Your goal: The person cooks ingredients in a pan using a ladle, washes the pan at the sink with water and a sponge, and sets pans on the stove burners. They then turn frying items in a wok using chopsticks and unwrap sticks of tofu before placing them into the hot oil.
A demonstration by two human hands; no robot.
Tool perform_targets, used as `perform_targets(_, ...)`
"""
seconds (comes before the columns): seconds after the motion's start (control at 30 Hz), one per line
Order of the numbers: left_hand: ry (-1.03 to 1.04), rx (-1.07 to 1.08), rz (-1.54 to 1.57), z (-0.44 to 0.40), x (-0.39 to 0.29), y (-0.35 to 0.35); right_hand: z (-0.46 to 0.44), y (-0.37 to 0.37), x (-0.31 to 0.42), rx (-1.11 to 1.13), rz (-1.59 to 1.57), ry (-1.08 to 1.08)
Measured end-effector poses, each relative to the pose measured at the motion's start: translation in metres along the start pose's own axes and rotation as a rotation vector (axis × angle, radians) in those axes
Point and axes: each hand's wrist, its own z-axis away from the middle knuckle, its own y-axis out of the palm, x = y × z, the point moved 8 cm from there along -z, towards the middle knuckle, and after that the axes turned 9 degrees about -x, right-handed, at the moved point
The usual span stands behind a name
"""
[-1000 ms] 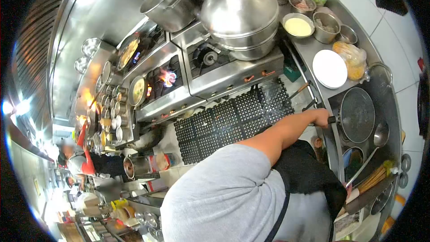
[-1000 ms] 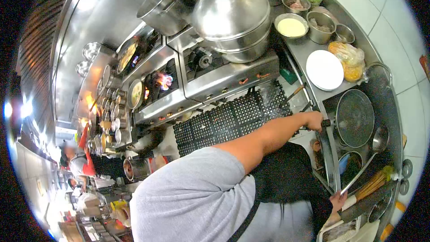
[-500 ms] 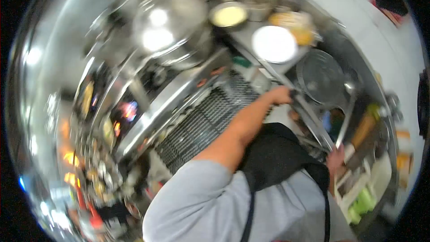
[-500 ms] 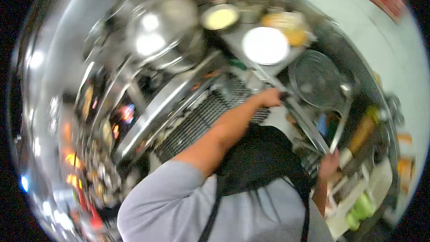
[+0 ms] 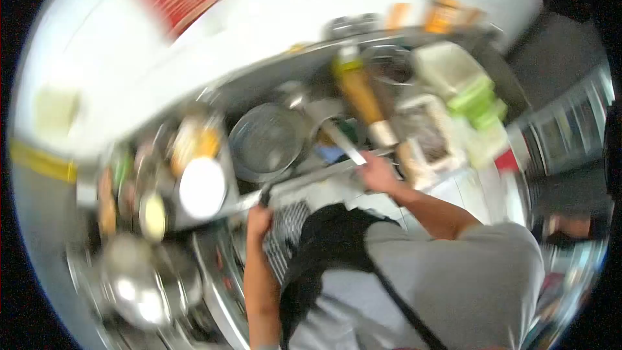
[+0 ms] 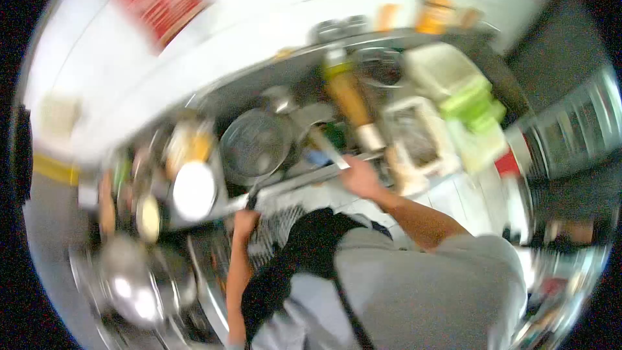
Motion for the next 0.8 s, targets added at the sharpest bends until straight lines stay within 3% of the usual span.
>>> perform_targets(0.03,-0.094,0.047,0.082,-0.004,0.014,0.008,0.004,-0.003,0.002,0.060,-0.050,0.042)
perform_targets(0.07,-0.022,-0.018,0.065,0.014,-0.041,-0.005,0.007,-0.003,-0.005,-0.021,-0.064,-0.004)
perform_targets(0.1,-0.048,0.007,0.103,-0.002,-0.003,0.005,0.008,0.006,-0.018,-0.143,-0.060,-0.113)
perform_targets(0.13,0.048,0.092,0.199,-0.002,-0.008,0.008,0.019,-0.008,-0.003,0.067,-0.097,0.049)
perform_targets(0.17,0.019,0.045,0.170,-0.022,0.022,0.015,0.022,-0.004,-0.008,-0.032,-0.186,0.034)
perform_targets(0.23,-0.166,-0.029,0.198,0.007,-0.017,0.011,0.045,-0.012,-0.004,-0.020,-0.193,0.124)
perform_targets(0.27,-0.198,0.066,0.089,-0.015,0.013,0.019,0.050,-0.011,-0.008,-0.118,-0.230,0.008)
perform_targets(0.47,0.102,0.216,-0.066,0.001,-0.021,0.018,0.160,-0.041,-0.008,-0.389,-0.237,0.070)
perform_targets(0.57,0.229,0.320,-0.155,0.010,-0.037,0.030,0.222,-0.029,-0.038,-0.352,-0.109,0.294)
perform_targets(0.8,0.419,0.475,-0.298,0.040,-0.056,0.058,0.463,0.020,-0.091,-0.436,-0.089,0.825)
